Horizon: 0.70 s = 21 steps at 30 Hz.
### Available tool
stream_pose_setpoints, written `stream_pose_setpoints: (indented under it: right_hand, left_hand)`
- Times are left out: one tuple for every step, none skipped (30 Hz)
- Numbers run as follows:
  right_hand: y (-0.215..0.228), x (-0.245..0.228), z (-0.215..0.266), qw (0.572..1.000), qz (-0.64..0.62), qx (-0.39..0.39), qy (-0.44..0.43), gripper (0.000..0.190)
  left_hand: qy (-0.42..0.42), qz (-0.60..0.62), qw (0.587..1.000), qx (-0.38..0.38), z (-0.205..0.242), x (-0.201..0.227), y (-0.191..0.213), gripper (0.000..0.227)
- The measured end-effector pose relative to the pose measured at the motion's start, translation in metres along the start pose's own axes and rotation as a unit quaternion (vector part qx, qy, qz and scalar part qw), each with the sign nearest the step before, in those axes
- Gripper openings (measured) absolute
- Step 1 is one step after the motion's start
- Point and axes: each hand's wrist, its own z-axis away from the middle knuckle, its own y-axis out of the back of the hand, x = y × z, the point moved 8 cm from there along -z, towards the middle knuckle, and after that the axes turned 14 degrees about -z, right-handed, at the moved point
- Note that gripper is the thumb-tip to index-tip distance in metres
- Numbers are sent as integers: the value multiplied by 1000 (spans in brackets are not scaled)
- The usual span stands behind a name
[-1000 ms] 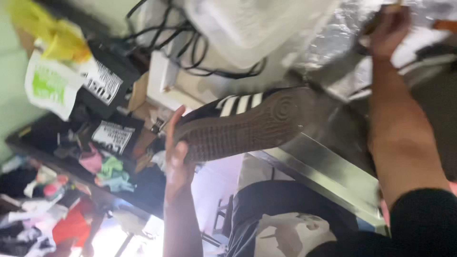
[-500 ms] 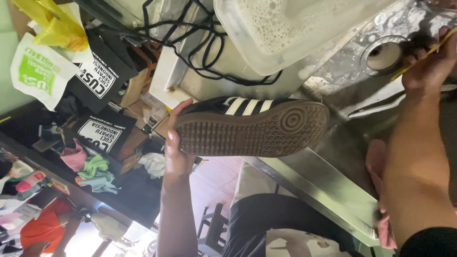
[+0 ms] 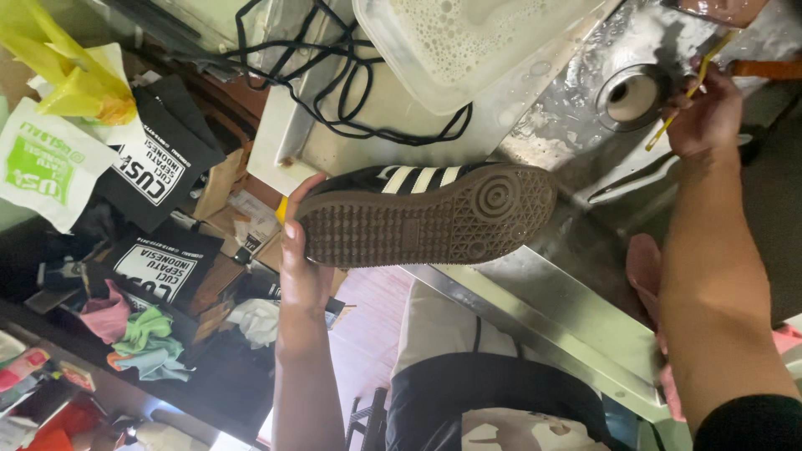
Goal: The person cleans the sole of a sneaker using a small yellow brush and soapy water at a metal sink, repeatedly scrubbing different sections of the sole before rinsing the brush.
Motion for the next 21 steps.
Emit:
stream_pose_setpoints:
  right_hand:
    - [1,0,11,1000,3,3,5,12]
    - [3,0,20,996,-89,27,16,13]
    - [4,1,29,982,-180,49,27,16]
    - [8,2,34,982,-176,51,33,16]
    - [20,12,41,994,12,104,-23,20]
    - [35,14,51,966,192,159,-73,31]
    - [31,9,61,965,191,168,-61,31]
    - [26,-5,76,891,427,155,-17,36]
    - [15,-13,93,759,637,133,21,44]
    - [9,-13,119,755,640,140,25,44]
    - [-24,-20,148,726,664,51,174,40]
    - [-64,-32,179,672,662,-37,330,38]
    - [-97,-41,205,664,661,-24,349,38]
    - [-122,-47,233,692,620,-11,369,37]
    - [-145,-52,261,718,577,1,390,37]
    - [-180,-57,281,712,576,12,402,37]
    - [-220,-61,305,709,551,-19,441,35]
    - [-257,-60,327,706,524,-52,473,35]
    - [-285,-60,328,703,523,-43,480,35]
    - [-318,-54,321,628,631,-32,454,33]
    - [-348,-47,312,544,728,-18,418,32]
  left_hand:
    - [1,5,1000,-5,0,0,0,83]
    - [13,1,1000,-11,-1,-2,1,84]
    - [26,-3,1000,-17,-2,-3,3,85]
    - [27,3,999,-21,-1,-6,4,85]
    - [7,-21,1000,-9,-2,-5,9,85]
    - [-14,-43,999,-5,-6,-5,11,85]
    - [-16,-36,999,-18,-11,-3,10,85]
    - [-21,-59,998,-11,-9,-1,12,81]
    - [-26,-82,996,-3,-5,2,15,77]
    - [-26,-74,997,-8,-1,1,20,77]
    - [-33,-131,991,-9,4,4,24,70]
    - [-57,-185,981,-17,-4,12,22,63]
    - [-76,-174,981,-29,-5,17,20,63]
    - [-71,-168,983,-37,-6,15,19,56]
    - [-66,-163,983,-45,-7,13,17,50]
    - [-76,-156,983,-57,-9,11,11,50]
    - [-85,-149,984,-41,-11,9,9,48]
    - [-89,-146,985,-22,-11,5,9,47]
    - [-94,-143,985,-32,-8,7,5,47]
    - [-90,-148,985,-15,-7,8,5,47]
    - [-86,-154,984,2,-6,9,4,47]
